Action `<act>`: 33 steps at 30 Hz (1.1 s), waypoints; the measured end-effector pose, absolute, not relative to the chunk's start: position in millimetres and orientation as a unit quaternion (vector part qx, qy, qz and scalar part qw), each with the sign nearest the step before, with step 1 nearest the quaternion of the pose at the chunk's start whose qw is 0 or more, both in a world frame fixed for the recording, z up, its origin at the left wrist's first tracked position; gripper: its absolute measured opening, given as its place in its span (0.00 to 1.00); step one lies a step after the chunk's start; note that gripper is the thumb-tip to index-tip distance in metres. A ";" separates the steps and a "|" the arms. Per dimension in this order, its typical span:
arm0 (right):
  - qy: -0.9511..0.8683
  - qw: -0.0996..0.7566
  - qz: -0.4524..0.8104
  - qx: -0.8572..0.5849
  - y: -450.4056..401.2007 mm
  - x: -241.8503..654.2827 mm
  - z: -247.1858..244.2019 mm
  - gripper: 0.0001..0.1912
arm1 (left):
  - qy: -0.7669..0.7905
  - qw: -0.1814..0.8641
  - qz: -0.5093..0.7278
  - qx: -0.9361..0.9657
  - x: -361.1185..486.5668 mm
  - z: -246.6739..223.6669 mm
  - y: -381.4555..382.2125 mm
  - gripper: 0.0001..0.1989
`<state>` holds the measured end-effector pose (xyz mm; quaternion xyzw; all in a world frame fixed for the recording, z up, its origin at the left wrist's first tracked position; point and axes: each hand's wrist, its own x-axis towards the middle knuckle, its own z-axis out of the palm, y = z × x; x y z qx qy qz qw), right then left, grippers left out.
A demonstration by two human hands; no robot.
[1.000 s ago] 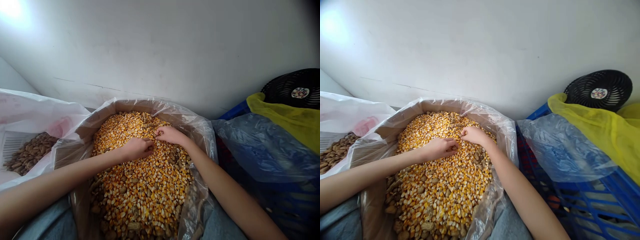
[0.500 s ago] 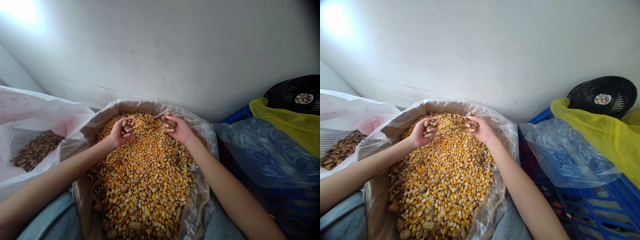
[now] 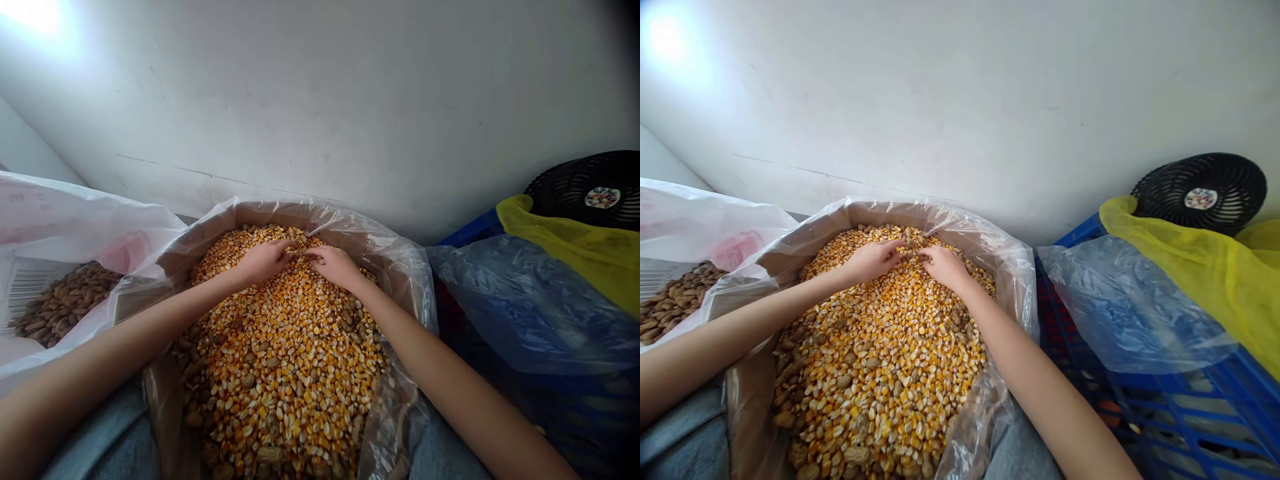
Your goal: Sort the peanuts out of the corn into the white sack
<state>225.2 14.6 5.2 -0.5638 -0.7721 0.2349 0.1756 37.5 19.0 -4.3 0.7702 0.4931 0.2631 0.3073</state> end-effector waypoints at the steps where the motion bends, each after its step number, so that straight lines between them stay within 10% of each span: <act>1: -0.789 0.151 0.207 -0.559 15.7 224.1 0.9 0.13 | 0.487 0.256 0.228 0.803 42.1 -4.2 18.9 0.12; 9: -0.788 0.111 0.181 -0.578 19.1 220.5 -7.9 0.08 | 0.488 0.245 0.206 0.812 43.5 -7.4 14.3 0.12; 19: -0.397 0.404 0.714 -0.412 12.6 227.0 27.5 0.07 | 0.282 0.789 0.407 0.364 2.1 3.9 24.9 0.07; 27: -0.373 0.422 0.700 -0.439 12.2 226.8 32.2 0.12 | 0.361 0.751 0.424 0.354 -1.2 11.9 24.9 0.13; 33: -0.739 0.246 0.359 -0.514 2.2 217.5 19.2 0.09 | 0.435 0.452 0.224 0.746 -11.0 23.9 8.0 0.06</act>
